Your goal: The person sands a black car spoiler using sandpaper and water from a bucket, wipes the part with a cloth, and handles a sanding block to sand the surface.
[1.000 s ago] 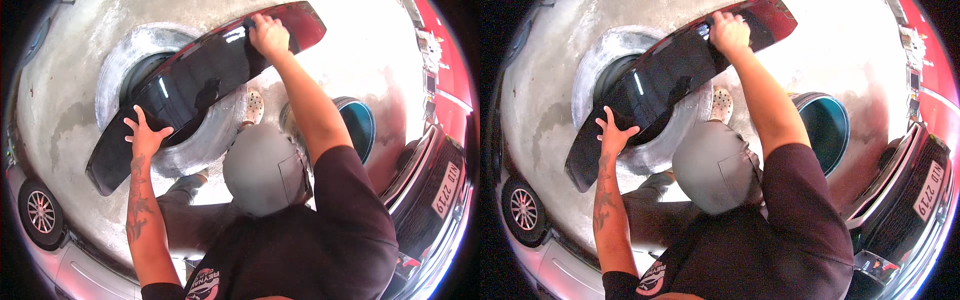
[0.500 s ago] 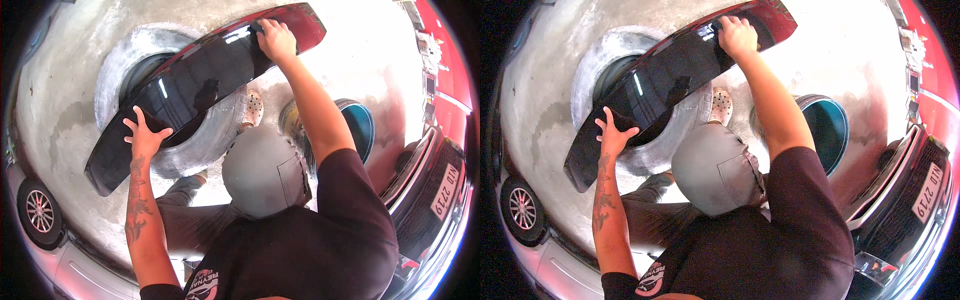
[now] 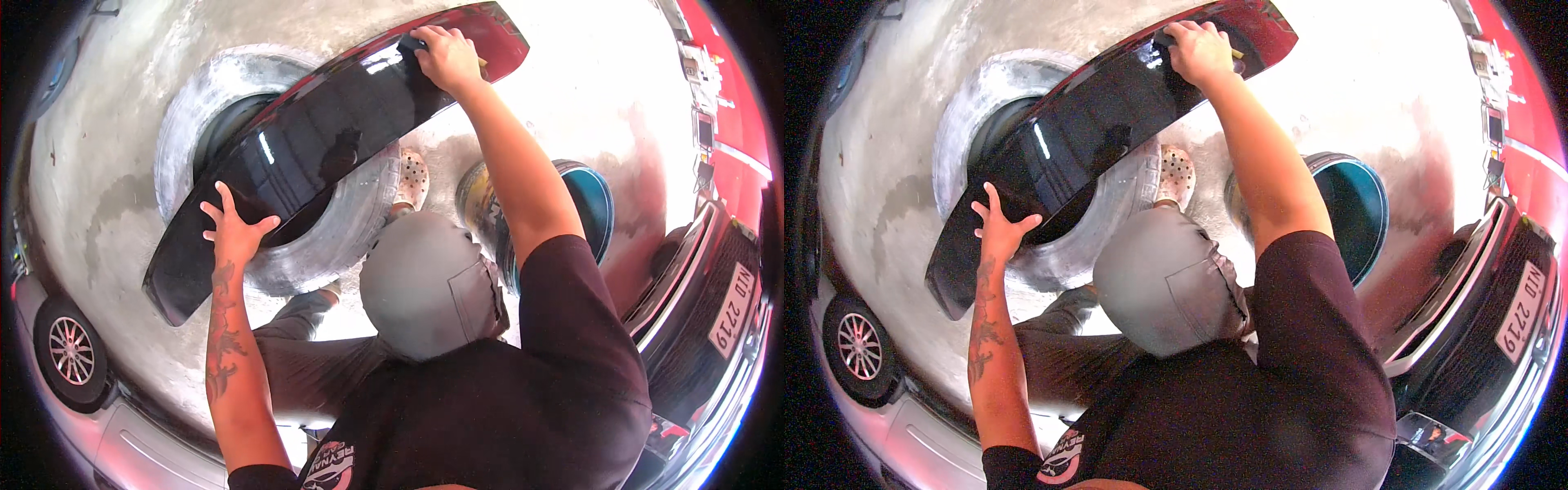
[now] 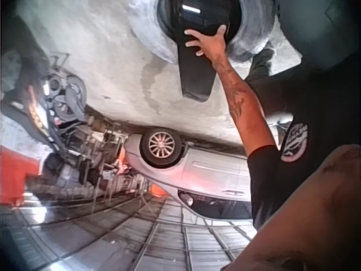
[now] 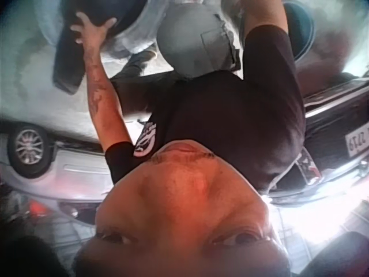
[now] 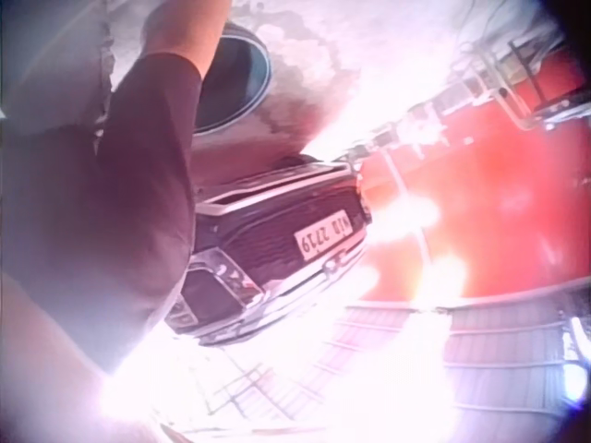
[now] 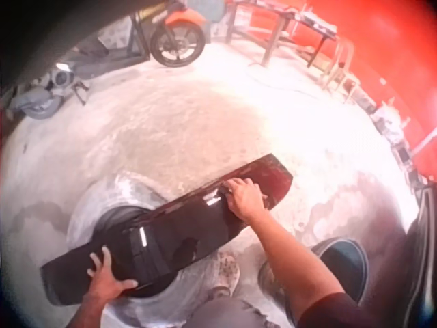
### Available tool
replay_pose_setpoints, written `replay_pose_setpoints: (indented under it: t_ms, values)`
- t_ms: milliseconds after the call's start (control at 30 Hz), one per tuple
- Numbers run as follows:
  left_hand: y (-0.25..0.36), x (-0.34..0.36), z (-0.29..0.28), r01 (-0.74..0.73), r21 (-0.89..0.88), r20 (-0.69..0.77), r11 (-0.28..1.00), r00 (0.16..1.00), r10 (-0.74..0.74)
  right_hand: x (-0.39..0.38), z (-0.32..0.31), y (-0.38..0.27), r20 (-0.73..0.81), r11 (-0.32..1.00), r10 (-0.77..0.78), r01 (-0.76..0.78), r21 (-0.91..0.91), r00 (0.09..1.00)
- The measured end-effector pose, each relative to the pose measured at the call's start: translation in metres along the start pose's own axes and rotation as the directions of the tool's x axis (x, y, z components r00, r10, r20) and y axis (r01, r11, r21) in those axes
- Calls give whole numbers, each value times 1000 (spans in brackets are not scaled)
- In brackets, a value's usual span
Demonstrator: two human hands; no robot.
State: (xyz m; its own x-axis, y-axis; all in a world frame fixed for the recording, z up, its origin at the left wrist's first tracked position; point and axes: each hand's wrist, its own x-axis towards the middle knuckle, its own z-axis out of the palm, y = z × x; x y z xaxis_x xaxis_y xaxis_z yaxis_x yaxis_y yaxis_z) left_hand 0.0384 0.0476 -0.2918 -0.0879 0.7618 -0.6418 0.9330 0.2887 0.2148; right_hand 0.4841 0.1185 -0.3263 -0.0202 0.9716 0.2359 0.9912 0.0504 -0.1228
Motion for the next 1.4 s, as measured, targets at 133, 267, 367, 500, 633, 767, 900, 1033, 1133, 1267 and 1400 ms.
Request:
replay_pose_setpoints:
  t_ms: [133,267,367,500,633,767,900,1033,1133,1267,1400]
  values:
    - [0,1,1,-20,-13,-14,1000,1000,19,-12,-4,5,49,999,16,-18,35,999]
    - [-3,3,4,10,2,-15,1000,1000,-10,-21,-4,6,126,992,95,-104,68,987]
    - [-2,4,4,39,22,-8,999,999,-39,-11,2,-1,-95,999,-30,33,22,995]
    - [-1,2,1,-27,-5,2,1000,1000,27,0,3,-15,-22,998,57,-57,-11,998]
    - [0,-1,0,5,-16,7,1000,1000,-5,-13,-7,-23,41,995,62,-65,72,997]
    - [1,-1,0,9,-9,7,1000,1000,-9,-15,-9,-31,33,996,84,-86,38,996]
    - [1,0,-1,-2,-4,0,1000,1000,2,4,2,-39,15,978,204,-203,-42,979]
    - [-1,1,1,-24,-1,-24,1000,999,24,15,8,-43,26,991,125,-123,-49,992]
    - [-2,0,2,-3,7,-1,1000,1000,3,13,6,-43,12,973,175,-172,-154,984]
    - [0,1,0,18,-7,-5,1000,1000,-18,12,5,-42,-17,974,181,-182,-133,983]
    - [2,-2,-2,2,-4,2,1000,1000,-2,14,7,-46,119,995,74,-65,-76,990]
